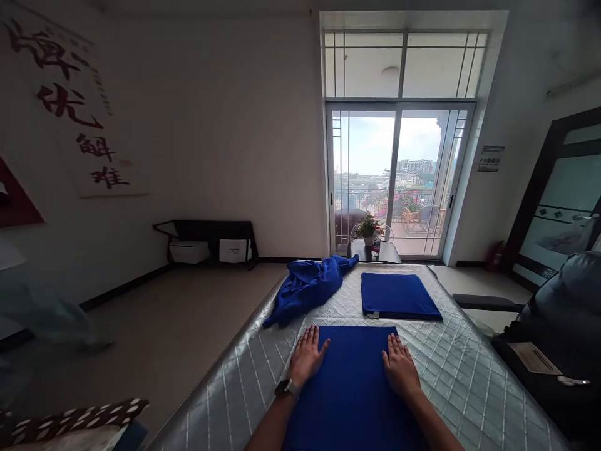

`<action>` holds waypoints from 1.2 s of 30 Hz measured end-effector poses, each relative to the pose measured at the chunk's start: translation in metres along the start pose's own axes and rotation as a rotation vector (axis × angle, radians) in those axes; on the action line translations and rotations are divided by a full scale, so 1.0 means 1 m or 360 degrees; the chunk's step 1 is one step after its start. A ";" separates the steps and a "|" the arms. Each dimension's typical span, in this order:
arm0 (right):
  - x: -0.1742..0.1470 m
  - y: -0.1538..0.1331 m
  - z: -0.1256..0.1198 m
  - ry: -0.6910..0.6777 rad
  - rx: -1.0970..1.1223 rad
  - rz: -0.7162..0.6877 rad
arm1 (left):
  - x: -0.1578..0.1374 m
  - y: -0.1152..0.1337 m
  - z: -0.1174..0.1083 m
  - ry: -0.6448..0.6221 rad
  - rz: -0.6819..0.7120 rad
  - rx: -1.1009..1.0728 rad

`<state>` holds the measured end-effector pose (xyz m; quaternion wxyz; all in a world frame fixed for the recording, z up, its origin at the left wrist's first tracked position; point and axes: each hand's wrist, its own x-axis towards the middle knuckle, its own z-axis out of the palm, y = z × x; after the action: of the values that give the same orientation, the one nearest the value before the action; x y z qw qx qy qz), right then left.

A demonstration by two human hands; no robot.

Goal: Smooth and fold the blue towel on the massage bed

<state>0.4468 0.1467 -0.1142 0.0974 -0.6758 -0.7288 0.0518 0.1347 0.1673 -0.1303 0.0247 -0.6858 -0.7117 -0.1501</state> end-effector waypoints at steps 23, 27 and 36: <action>-0.002 0.001 -0.011 -0.0022 0.0086 -0.0042 | -0.041 0.126 0.012 -0.0135 0.0439 -0.0241; -0.003 0.001 -0.013 -0.0025 0.0143 -0.0035 | -0.043 0.046 0.011 -0.0108 0.0277 -0.0069; -0.006 -0.001 -0.014 0.0010 0.0133 -0.0012 | -0.051 -0.027 0.018 0.0136 0.0139 0.0020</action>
<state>0.4493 0.1398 -0.1009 0.1280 -0.6686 -0.7281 0.0797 0.1141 0.1224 -0.1649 0.0660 -0.7089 -0.6804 -0.1735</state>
